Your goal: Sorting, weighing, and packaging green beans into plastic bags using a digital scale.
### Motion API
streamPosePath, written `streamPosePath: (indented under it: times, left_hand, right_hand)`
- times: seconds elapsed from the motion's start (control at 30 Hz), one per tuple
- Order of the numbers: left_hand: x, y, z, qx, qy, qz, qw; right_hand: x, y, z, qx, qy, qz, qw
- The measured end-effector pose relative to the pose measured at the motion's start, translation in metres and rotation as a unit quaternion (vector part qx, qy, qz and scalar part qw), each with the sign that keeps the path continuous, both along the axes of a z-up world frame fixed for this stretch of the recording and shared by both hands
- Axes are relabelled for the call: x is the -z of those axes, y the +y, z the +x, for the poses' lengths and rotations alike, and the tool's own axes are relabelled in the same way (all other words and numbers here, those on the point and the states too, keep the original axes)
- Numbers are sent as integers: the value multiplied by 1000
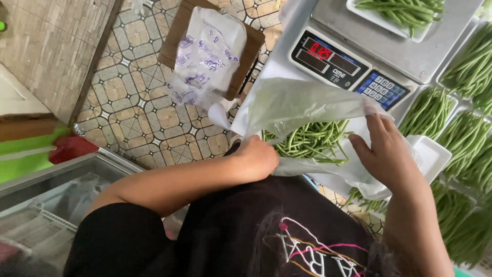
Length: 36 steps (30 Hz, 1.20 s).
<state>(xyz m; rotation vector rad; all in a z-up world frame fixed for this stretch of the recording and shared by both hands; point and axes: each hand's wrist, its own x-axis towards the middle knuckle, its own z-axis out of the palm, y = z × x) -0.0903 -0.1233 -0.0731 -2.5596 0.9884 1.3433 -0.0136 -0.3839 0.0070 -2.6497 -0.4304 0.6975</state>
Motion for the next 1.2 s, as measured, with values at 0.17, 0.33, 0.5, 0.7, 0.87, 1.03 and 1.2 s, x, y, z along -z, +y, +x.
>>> streamPosePath:
  times: [0.17,0.33,0.5,0.7,0.87,1.03,1.2]
  left_hand:
    - [11,17,-11,-36,-89,-113,989]
    - [-29,39,5,-137,-163,-169,962]
    - [-57,43,7,-168,-86,-174,967]
    - [-57,27,15,-104,-413,-442,790]
    - [-63,37,49,-205,-324,-327,864]
    - [-18,21,61,-202,-409,-328,827]
    - [-45,20,66,-198,-341,-372,840]
  right_hand:
    - [33,18,-26,-75,9,5,997]
    - [106,35,-36,-111,22,-13,993]
    - [185,6,-12,-232,-172,-227,930]
    - [249,34,-2,6,-86,-260,962]
    - [301,68,-44,78,-116,-197,970]
    - [294,60,-46,49,-192,-104,975]
    - [265,39,-25,78,-193,-8,978]
